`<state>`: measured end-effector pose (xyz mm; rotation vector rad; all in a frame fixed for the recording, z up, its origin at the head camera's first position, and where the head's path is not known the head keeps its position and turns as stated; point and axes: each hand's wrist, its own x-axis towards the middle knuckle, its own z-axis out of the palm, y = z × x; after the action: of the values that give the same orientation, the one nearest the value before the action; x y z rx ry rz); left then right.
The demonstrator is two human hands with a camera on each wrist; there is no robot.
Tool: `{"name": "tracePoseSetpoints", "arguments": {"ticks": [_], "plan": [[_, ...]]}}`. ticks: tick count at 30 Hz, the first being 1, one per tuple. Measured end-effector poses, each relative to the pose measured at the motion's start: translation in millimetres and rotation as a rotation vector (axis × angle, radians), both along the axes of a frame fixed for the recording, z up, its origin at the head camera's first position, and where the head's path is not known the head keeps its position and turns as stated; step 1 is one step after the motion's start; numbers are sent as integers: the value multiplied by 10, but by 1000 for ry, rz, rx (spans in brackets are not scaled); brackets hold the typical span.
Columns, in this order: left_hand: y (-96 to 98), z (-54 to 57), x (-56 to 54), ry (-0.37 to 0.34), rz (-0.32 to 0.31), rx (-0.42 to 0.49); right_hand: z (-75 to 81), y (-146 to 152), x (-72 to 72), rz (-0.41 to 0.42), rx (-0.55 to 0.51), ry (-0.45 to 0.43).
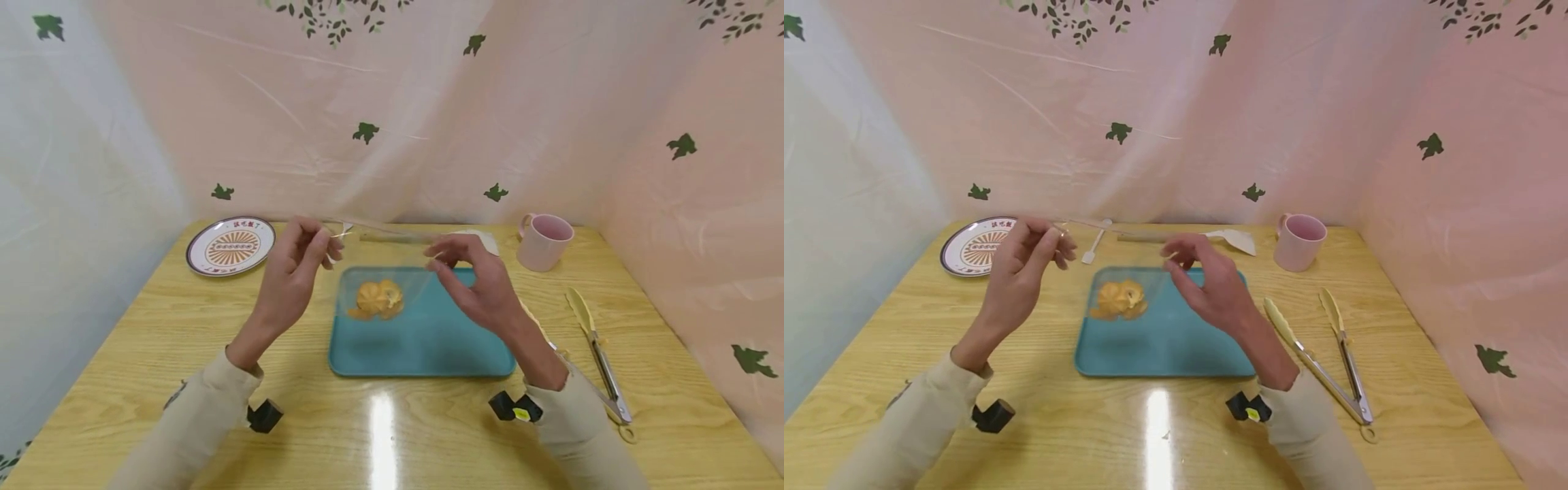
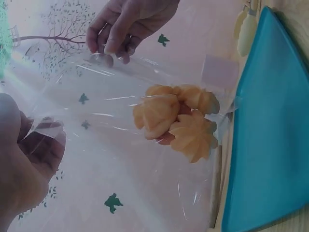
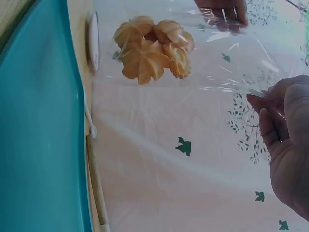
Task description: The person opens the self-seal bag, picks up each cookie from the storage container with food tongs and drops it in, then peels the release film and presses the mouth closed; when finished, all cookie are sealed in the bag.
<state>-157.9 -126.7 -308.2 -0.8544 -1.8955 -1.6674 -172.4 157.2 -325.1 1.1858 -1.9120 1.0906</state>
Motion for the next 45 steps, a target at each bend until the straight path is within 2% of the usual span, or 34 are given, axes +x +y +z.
{"name": "tracePoseSetpoints", "arguments": {"ticks": [3,7,11,16,21,24,27,31,34,40,45], "plan": [[33,-40,-3,-3,-3,-12,-13,0,9,34,-69,-32],[70,-97,4,-24,-10,3,-4,5,22,129,-194,-112],[108,-133,30,-59,0,40,12,28,35,169,-249,-139],[172,-148,49,-126,-1,153,34,47,59,191,-273,-160],[247,-147,48,-153,-50,296,43,45,86,175,-290,-174],[276,-144,56,-181,-74,346,44,42,96,172,-307,-178],[286,-137,73,-222,-78,351,40,47,101,184,-337,-195],[286,-120,103,-246,-73,308,28,57,98,196,-379,-216],[293,-109,123,-235,-85,293,19,62,89,179,-364,-200],[328,-82,147,-195,-98,312,10,72,81,114,-267,-163],[356,-52,172,-138,-113,312,14,77,88,22,-199,-153]]}}
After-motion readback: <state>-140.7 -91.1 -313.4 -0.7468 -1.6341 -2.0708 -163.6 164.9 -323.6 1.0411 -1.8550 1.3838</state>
